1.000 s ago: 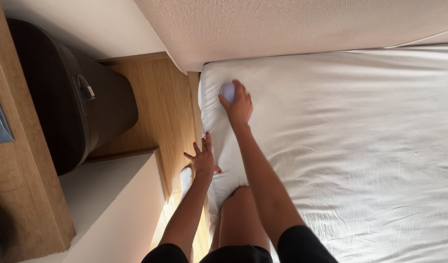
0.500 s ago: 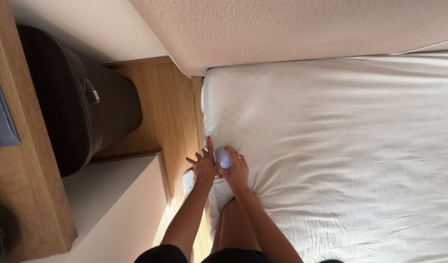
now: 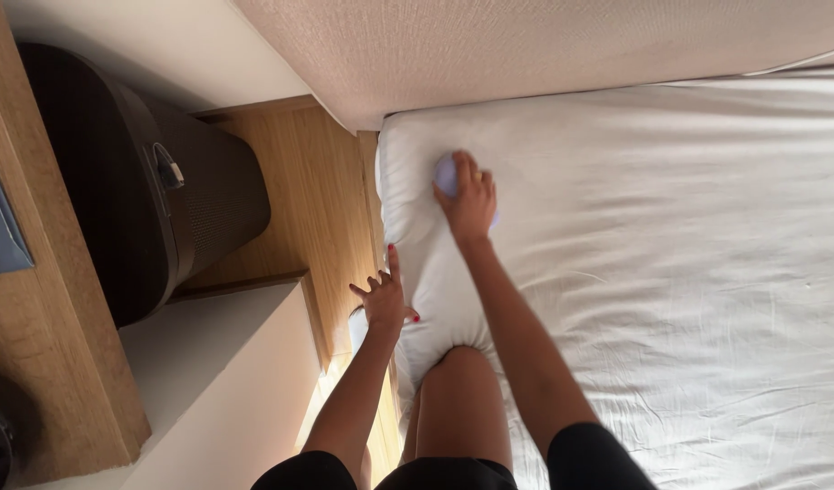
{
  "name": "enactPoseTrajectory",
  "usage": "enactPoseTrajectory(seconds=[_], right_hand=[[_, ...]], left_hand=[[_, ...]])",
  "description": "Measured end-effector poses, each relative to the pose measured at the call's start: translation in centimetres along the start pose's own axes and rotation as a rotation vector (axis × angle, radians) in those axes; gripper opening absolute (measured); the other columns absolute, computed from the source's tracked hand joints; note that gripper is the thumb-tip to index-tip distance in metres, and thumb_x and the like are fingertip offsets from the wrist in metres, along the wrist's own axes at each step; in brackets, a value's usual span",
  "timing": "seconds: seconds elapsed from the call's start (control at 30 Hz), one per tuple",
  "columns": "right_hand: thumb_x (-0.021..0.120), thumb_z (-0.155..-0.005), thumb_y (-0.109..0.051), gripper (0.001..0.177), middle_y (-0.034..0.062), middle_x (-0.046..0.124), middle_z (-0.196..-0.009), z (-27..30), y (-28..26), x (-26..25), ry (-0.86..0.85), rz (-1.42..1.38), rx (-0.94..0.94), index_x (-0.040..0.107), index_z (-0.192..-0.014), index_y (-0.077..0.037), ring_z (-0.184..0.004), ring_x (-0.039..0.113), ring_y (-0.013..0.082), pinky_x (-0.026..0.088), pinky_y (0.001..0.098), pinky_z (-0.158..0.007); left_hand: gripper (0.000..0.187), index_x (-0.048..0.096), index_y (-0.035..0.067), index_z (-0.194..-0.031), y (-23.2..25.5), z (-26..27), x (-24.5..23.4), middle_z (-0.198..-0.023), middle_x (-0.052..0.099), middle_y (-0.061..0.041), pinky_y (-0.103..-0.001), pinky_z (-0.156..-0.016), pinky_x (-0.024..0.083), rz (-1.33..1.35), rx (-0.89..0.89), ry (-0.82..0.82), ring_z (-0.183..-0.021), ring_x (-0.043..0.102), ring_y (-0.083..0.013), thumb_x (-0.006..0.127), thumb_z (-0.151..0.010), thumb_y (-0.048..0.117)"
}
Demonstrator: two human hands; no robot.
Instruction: The person uses a handheld fabric shaver to smooth a white fitted sheet on a mattress. They move the device in overlapping passes along the edges and across the surface, holding the sheet taut with the other hand. The person remains standing throughout the clip.
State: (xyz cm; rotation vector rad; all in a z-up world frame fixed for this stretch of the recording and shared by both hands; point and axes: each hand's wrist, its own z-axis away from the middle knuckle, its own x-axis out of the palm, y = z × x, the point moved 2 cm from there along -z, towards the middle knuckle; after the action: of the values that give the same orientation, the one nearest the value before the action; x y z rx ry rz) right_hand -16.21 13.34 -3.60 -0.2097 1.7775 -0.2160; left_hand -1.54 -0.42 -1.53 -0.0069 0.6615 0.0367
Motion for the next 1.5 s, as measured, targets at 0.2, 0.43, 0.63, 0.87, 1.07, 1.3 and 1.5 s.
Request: enactPoseTrajectory(seconds=[0.2,0.43,0.63,0.87,1.07,1.3,1.5], right_hand=[[0.067,-0.069,-0.039,0.056,0.0080,0.060,-0.109,9.4,-3.5,-3.6,-0.337,-0.388,0.163,0.049,-0.117,-0.015,-0.084,0.057,0.0369,0.046,0.0457,-0.078],[0.066,-0.065,-0.048,0.060,-0.0007,0.058,-0.110,11.4,-2.0,-3.8,-0.449,-0.341,0.060,0.050,-0.117,-0.022,-0.083,0.058,0.0261,0.047,0.0362,-0.077],[0.069,-0.066,-0.046,0.059,-0.0027,0.057,-0.113,1.9,1.0,-2.1,-0.076,-0.194,0.186,0.051,-0.116,-0.021,-0.089,0.058,0.0208,0.046,0.0305,-0.081],[0.073,-0.063,-0.039,0.064,0.0044,0.059,-0.109,-4.0,4.8,-2.4,-0.056,-0.275,0.314,0.050,-0.118,-0.017,-0.090,0.058,0.0283,0.048,0.0406,-0.081],[0.074,-0.068,-0.039,0.066,0.0150,0.059,-0.106,-5.4,17.9,-4.0,0.058,-0.342,0.581,0.048,-0.123,-0.013,-0.094,0.056,0.0391,0.044,0.0485,-0.081],[0.072,-0.066,-0.051,0.068,0.0155,0.061,-0.102,-4.8,23.3,-1.9,0.270,-0.161,0.824,0.048,-0.118,-0.014,-0.091,0.059,0.0394,0.047,0.0513,-0.078],[0.072,-0.067,-0.043,0.064,0.0141,0.061,-0.103,-2.0,7.9,-1.1,0.057,-0.358,0.556,0.051,-0.118,-0.010,-0.089,0.060,0.0370,0.047,0.0470,-0.078]], left_hand=[[0.134,-0.016,0.007,-0.140,0.1,-0.4,0.5,-0.129,0.046,-0.012,-0.067,-0.093,0.023,-0.032,0.003,0.021,-0.119,0.042,-0.0324,0.078,-0.055,0.052],[0.140,-0.007,0.004,-0.140,-0.6,0.0,-1.2,-0.147,0.010,-0.012,-0.061,-0.101,0.019,-0.041,0.104,0.153,-0.134,0.010,-0.0309,0.080,-0.044,0.055],[0.116,0.008,0.004,-0.139,-0.3,-2.5,-7.1,-0.148,0.003,-0.013,-0.054,-0.106,0.016,0.313,0.215,0.328,-0.136,0.007,-0.0279,0.081,-0.057,0.040],[0.131,0.002,0.005,-0.141,6.1,-6.7,-13.4,-0.148,-0.001,-0.012,-0.051,-0.108,0.007,0.168,0.146,0.446,-0.137,0.001,-0.0274,0.081,-0.045,0.049],[0.153,-0.009,0.003,-0.140,6.7,-10.4,-13.6,-0.146,-0.011,-0.015,-0.052,-0.107,-0.001,0.240,-0.123,0.362,-0.135,-0.009,-0.0320,0.084,-0.031,0.057],[0.165,-0.025,0.003,-0.135,7.0,-11.3,-14.8,-0.141,-0.028,-0.018,-0.054,-0.103,-0.012,0.259,-0.198,0.155,-0.129,-0.025,-0.0399,0.089,-0.027,0.053],[0.173,-0.027,0.003,-0.134,6.7,-13.1,-13.4,-0.140,-0.028,-0.020,-0.056,-0.100,-0.016,0.256,-0.206,0.152,-0.127,-0.026,-0.0426,0.090,-0.018,0.056]])
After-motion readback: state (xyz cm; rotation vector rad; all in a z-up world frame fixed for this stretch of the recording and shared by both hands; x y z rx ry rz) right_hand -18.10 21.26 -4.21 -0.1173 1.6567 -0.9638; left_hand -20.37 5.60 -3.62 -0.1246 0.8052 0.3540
